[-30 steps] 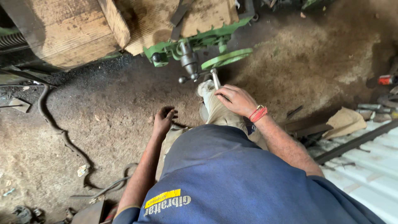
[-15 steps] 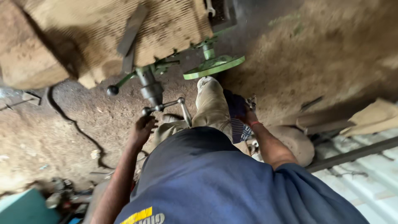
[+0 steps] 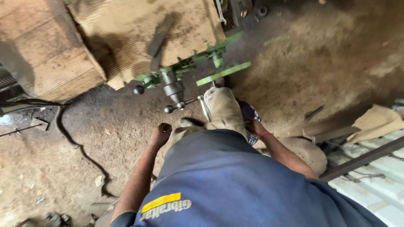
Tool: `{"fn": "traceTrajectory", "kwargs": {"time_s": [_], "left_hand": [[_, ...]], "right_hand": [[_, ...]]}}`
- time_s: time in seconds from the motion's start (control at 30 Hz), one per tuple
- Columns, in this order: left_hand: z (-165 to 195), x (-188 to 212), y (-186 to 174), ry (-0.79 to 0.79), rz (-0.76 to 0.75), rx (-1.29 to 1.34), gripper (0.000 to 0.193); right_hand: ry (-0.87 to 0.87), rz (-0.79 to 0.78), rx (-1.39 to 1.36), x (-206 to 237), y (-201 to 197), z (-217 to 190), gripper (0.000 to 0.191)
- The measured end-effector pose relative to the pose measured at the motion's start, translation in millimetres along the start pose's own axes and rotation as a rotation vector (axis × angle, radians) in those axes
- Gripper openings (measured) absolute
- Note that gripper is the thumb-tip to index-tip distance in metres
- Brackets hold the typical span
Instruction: The person activates a wall-mounted control panel, then walks to a metal lathe. They place a metal rod into the chuck and tighten it. The person then operates the lathe's handwheel to adjust the carriage position.
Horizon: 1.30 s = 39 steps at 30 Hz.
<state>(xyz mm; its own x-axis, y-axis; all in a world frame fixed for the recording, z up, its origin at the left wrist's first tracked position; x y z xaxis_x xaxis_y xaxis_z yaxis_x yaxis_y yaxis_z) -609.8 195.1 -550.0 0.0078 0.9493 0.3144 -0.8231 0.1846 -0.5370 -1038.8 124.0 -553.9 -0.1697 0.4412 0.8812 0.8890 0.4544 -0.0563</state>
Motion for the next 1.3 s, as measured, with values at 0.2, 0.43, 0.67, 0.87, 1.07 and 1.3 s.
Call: {"fn": "traceTrajectory", "kwargs": {"time_s": [0.2, 0.43, 0.67, 0.87, 1.07, 1.3], "left_hand": [[-9, 30, -3, -0.137, -0.057, 0.074, 0.034], [-14, 44, 11, -0.129, 0.072, 0.045, 0.037], [-11, 32, 43, -0.123, 0.1, 0.085, 0.034], [-3, 0, 88, -0.25, 0.26, 0.207, 0.03], [39, -55, 188, -0.259, 0.282, 0.203, 0.042], [86, -105, 283, -0.241, -0.132, -0.021, 0.099]], "right_hand": [[0.167, 0.137, -0.012, 66, -7, 28, 0.032], [0.191, 0.371, 0.292, 95, -35, 34, 0.03], [0.101, 0.515, 0.241, 101, -106, -18, 0.029], [-0.117, 0.524, 0.254, 62, -153, -135, 0.023], [-0.447, 0.017, 0.984, -72, -85, -165, 0.032], [0.001, -0.358, 1.192, -166, -63, -53, 0.106]]}}
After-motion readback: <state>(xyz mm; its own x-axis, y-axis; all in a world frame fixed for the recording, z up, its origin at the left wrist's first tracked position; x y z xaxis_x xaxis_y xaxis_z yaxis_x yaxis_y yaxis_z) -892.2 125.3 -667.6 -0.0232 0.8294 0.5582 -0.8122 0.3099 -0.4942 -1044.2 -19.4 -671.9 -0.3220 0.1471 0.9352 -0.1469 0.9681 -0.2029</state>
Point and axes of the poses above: each hand's wrist, its own x-axis away from the middle knuckle, its own y-axis out of the palm, z = x × y, the point moved 6 cm from there along -x, towards the middle knuckle, and after that the axes turned 15 degrees about y, right-handed, at the moved point
